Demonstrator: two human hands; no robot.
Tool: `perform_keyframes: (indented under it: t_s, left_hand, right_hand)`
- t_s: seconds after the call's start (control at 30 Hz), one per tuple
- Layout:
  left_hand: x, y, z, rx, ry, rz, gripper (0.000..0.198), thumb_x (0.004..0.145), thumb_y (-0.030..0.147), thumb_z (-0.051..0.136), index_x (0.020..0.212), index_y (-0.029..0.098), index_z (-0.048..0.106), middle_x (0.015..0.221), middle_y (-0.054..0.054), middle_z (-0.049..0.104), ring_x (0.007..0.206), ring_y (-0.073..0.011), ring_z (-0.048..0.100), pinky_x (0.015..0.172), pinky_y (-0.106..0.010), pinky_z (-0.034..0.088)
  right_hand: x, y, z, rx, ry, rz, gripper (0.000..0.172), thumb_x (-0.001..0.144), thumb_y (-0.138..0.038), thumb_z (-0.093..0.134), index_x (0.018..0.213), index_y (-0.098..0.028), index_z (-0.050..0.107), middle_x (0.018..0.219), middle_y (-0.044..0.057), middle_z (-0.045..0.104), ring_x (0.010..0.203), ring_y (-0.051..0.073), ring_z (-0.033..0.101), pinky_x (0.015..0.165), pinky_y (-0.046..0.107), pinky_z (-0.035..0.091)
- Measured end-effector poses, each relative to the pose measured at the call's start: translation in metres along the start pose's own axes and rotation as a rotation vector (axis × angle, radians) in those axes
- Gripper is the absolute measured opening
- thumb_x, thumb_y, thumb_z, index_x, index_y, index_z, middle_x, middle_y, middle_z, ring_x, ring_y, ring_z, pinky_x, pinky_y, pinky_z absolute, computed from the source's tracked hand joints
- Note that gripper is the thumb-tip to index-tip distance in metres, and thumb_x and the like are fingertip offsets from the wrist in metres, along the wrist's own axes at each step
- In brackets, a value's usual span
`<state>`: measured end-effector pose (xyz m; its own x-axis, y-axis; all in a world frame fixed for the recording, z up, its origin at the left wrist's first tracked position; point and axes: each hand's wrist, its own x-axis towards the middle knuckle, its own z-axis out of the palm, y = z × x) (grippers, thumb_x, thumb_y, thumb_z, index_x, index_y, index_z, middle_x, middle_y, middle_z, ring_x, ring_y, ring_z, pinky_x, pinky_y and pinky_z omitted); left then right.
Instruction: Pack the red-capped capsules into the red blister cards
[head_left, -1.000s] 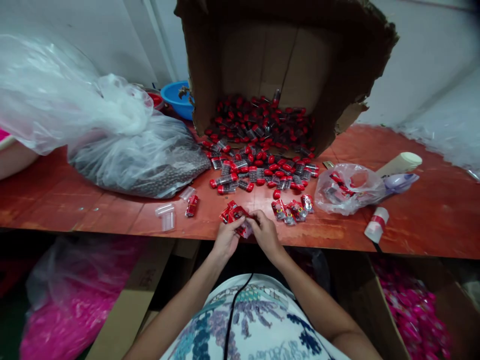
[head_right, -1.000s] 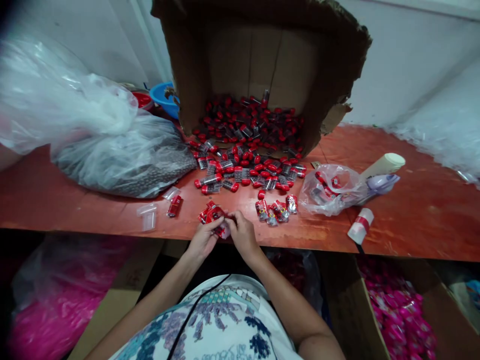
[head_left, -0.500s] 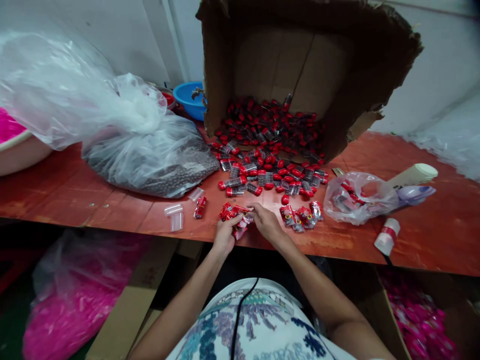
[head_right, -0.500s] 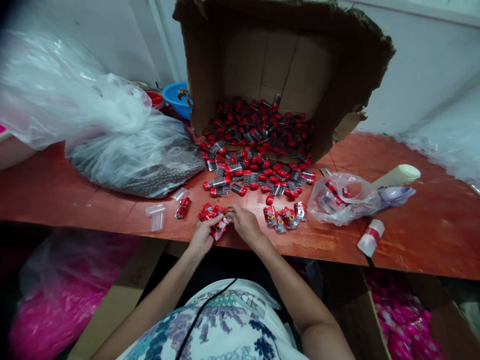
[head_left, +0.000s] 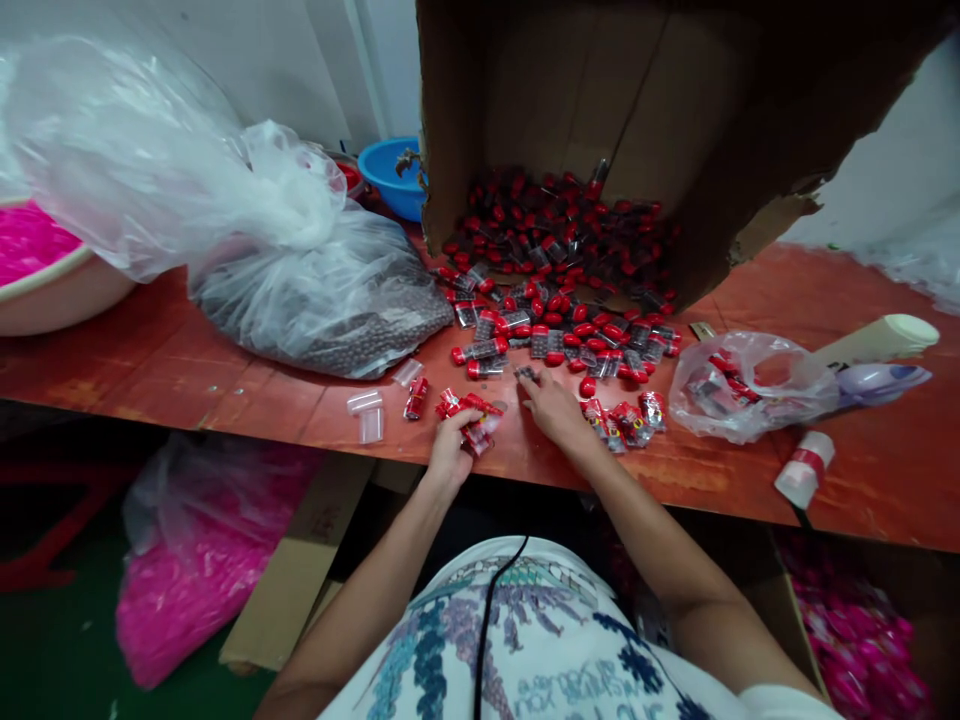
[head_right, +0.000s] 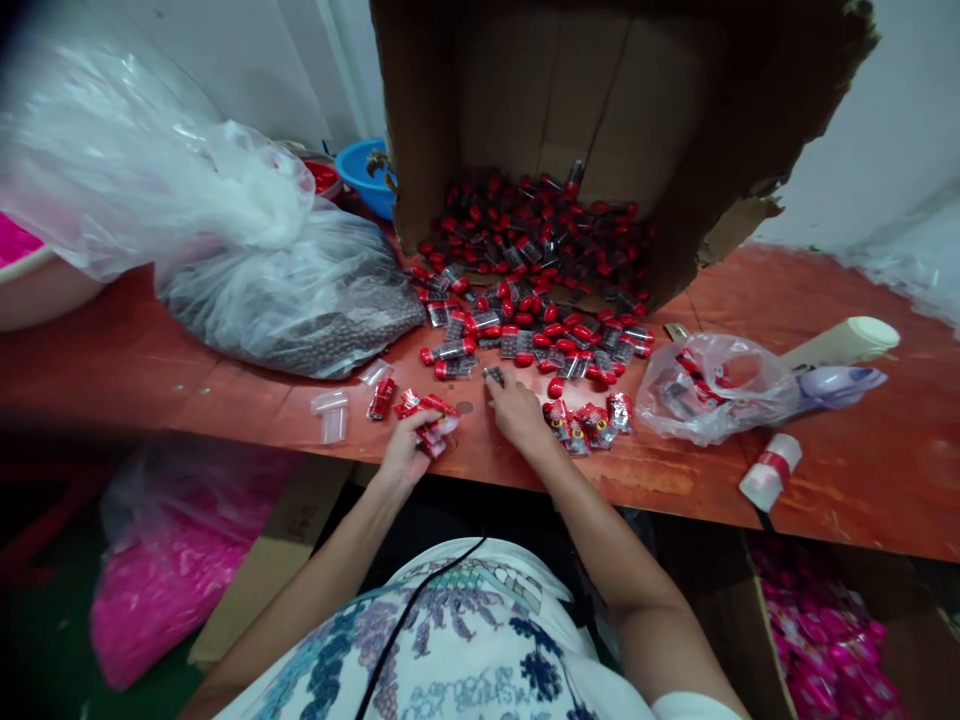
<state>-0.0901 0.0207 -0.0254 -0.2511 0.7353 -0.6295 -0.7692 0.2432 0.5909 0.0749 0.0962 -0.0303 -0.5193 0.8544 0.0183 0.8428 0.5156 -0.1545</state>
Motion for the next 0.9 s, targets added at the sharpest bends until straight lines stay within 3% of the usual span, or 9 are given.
perform_keyframes:
  t_s: [0.1, 0.23, 0.33, 0.47, 0.57, 0.7, 0.9]
  left_hand:
    - [0.0, 0.001, 0.0, 0.001, 0.002, -0.059, 0.007, 0.058, 0.008, 0.066, 0.061, 0.012, 0.061, 0.056, -0.001, 0.063, 0.044, -0.013, 0.057, 0.04, -0.024, 0.046]
    - [-0.003, -0.004, 0.007, -0.014, -0.04, -0.067, 0.015, 0.056, 0.002, 0.07, 0.067, 0.01, 0.064, 0.064, -0.003, 0.067, 0.053, -0.0122, 0.062, 0.047, -0.021, 0.049]
    - [-0.005, -0.007, 0.012, 0.017, -0.05, -0.071, 0.014, 0.059, 0.006, 0.074, 0.069, 0.01, 0.065, 0.061, -0.003, 0.066, 0.048, -0.0102, 0.059, 0.042, -0.019, 0.044]
    - [-0.008, -0.006, 0.014, 0.024, -0.049, -0.061, 0.013, 0.064, 0.012, 0.075, 0.071, 0.011, 0.064, 0.06, -0.002, 0.065, 0.045, -0.0089, 0.056, 0.038, -0.018, 0.04]
    - [-0.009, -0.006, 0.015, 0.04, -0.051, -0.042, 0.015, 0.064, 0.015, 0.076, 0.073, 0.011, 0.065, 0.065, -0.003, 0.067, 0.047, -0.0087, 0.057, 0.038, -0.018, 0.041]
    - [-0.012, -0.011, 0.02, 0.087, -0.026, 0.009, 0.02, 0.06, 0.017, 0.079, 0.073, 0.011, 0.065, 0.068, -0.003, 0.069, 0.046, -0.0083, 0.057, 0.038, -0.018, 0.041]
    - [-0.018, -0.02, 0.025, 0.132, -0.041, 0.108, 0.029, 0.052, 0.022, 0.084, 0.073, 0.011, 0.067, 0.065, -0.002, 0.068, 0.048, -0.0104, 0.059, 0.04, -0.02, 0.042]
  right_hand:
    - [-0.024, 0.005, -0.011, -0.005, -0.073, -0.061, 0.038, 0.09, -0.013, 0.042, 0.125, -0.021, 0.054, 0.107, 0.013, 0.056, 0.087, 0.024, 0.055, 0.071, 0.032, 0.041]
    - [-0.029, 0.024, -0.009, 0.039, -0.041, -0.213, 0.032, 0.091, -0.013, 0.043, 0.117, -0.022, 0.059, 0.123, 0.011, 0.053, 0.106, 0.025, 0.05, 0.086, 0.035, 0.04]
    - [-0.027, 0.033, -0.003, 0.095, -0.032, -0.31, 0.028, 0.09, -0.015, 0.048, 0.115, -0.022, 0.059, 0.123, 0.009, 0.055, 0.114, 0.024, 0.046, 0.095, 0.037, 0.038]
    - [-0.042, 0.023, -0.004, 0.362, 0.073, -0.142, 0.021, 0.091, -0.027, 0.049, 0.107, -0.019, 0.06, 0.103, 0.009, 0.061, 0.098, 0.022, 0.054, 0.085, 0.034, 0.043]
    - [-0.062, 0.003, -0.008, 0.769, 0.178, 0.036, 0.025, 0.093, -0.034, 0.045, 0.11, -0.02, 0.057, 0.093, 0.005, 0.061, 0.083, 0.017, 0.058, 0.074, 0.029, 0.046]
    - [-0.076, -0.019, -0.009, 1.222, 0.185, 0.187, 0.031, 0.086, -0.042, 0.054, 0.11, -0.021, 0.054, 0.078, 0.0, 0.058, 0.063, 0.013, 0.054, 0.055, 0.023, 0.045]
    - [-0.075, -0.028, -0.003, 1.361, 0.252, 0.257, 0.032, 0.081, -0.044, 0.06, 0.105, -0.023, 0.057, 0.074, -0.002, 0.058, 0.059, 0.012, 0.052, 0.049, 0.021, 0.043]
